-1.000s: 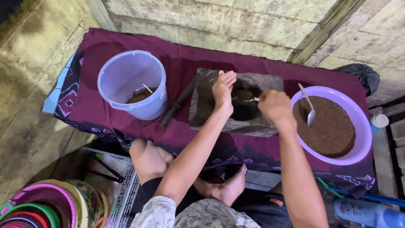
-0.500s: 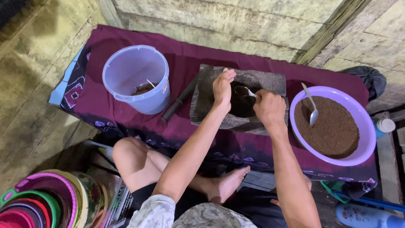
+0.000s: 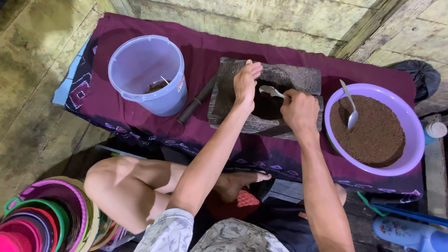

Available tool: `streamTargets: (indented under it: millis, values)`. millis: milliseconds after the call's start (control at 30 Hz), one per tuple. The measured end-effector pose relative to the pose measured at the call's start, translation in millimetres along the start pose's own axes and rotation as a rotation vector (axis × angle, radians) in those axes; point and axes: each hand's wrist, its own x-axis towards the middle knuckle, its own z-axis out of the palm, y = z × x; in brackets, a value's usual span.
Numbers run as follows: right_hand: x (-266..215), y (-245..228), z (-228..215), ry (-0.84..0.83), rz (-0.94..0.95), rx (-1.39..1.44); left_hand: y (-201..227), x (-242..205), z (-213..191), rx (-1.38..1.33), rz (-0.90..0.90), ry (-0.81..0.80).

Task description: Scooping brown powder from a bowl into a bucket and then into a stone mortar using a spoon

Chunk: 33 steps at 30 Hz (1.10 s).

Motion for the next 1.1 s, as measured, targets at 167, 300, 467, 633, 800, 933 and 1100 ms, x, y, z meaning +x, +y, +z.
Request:
streamTargets:
  millis: [167, 300, 467, 633, 800, 933, 1100]
  values:
    - [-3, -4, -7, -0.020, -0.007, 0.022, 8, -6, 0, -0.018, -0.022, -0.007]
    - [-4, -6, -11, -0.009, -0.034, 0.042, 3, 0, 0, -0.039, -0.018, -0.012]
    - [-2, 2, 0, 0.025, -0.096, 0.035, 6, -3, -2, -0.067, -0.036, -0.026]
    - [-2, 4, 0, 0.037, -0.108, 0.017, 9, -2, -3, -0.075, -0.056, -0.040]
    - [-7, 2, -4, 0.037, -0.132, 0.026, 9, -6, -4, -0.067, -0.068, -0.045]
    - [2, 5, -1, 0.046, -0.113, 0.005, 16, -3, 1, -0.057, -0.064, -0.050]
    - [5, 5, 5, 0.040, -0.088, -0.025, 10, 1, 0, -0.050, -0.076, -0.061]
